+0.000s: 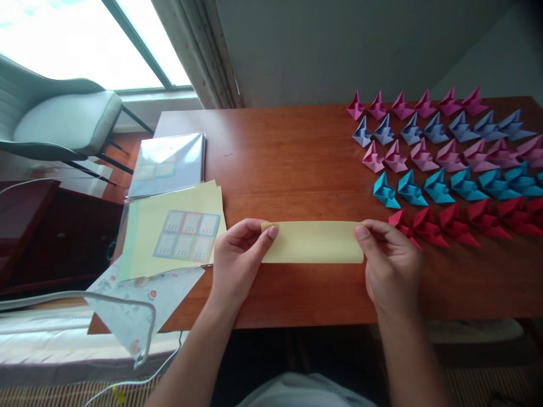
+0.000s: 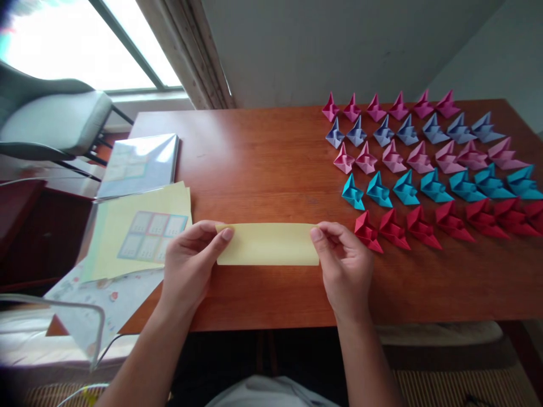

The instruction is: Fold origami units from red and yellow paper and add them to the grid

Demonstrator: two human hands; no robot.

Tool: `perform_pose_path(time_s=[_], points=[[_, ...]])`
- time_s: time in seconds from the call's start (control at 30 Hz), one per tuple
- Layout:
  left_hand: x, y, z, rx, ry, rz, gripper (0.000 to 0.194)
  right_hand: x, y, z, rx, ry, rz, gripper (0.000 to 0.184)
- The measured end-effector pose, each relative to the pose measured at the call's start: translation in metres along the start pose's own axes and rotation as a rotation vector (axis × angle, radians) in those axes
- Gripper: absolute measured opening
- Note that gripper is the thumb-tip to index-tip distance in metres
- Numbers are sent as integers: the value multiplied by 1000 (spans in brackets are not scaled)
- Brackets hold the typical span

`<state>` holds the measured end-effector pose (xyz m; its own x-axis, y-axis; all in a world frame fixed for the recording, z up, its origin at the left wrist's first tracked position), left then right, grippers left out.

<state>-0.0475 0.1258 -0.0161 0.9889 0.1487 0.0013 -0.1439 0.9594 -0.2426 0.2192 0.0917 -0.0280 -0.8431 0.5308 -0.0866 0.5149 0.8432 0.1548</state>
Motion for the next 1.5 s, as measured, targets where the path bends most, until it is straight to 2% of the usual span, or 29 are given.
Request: perform_pose_path(time_s=[0.57, 1.0, 1.5], points=[[-2, 0, 0, 11, 25, 11, 21, 1, 0, -1, -1, 0, -7, 17], [-18, 0, -2, 54, 114, 189, 22, 12, 3, -12, -13, 34, -99, 10], [-17, 1, -4, 32, 52, 181, 18, 11, 3, -10, 36, 42, -102, 12]])
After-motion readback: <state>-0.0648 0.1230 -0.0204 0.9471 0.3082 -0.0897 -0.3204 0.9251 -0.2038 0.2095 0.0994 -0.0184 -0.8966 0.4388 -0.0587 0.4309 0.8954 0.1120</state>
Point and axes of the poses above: each hand's wrist, its own y-axis towards the middle knuckle, its own x-axis out of the palm, z = x × y, the point moved 8 cm from there along y, towards the middle knuckle, and after that the axes turned 4 degrees about -x, right-handed, at the moved point
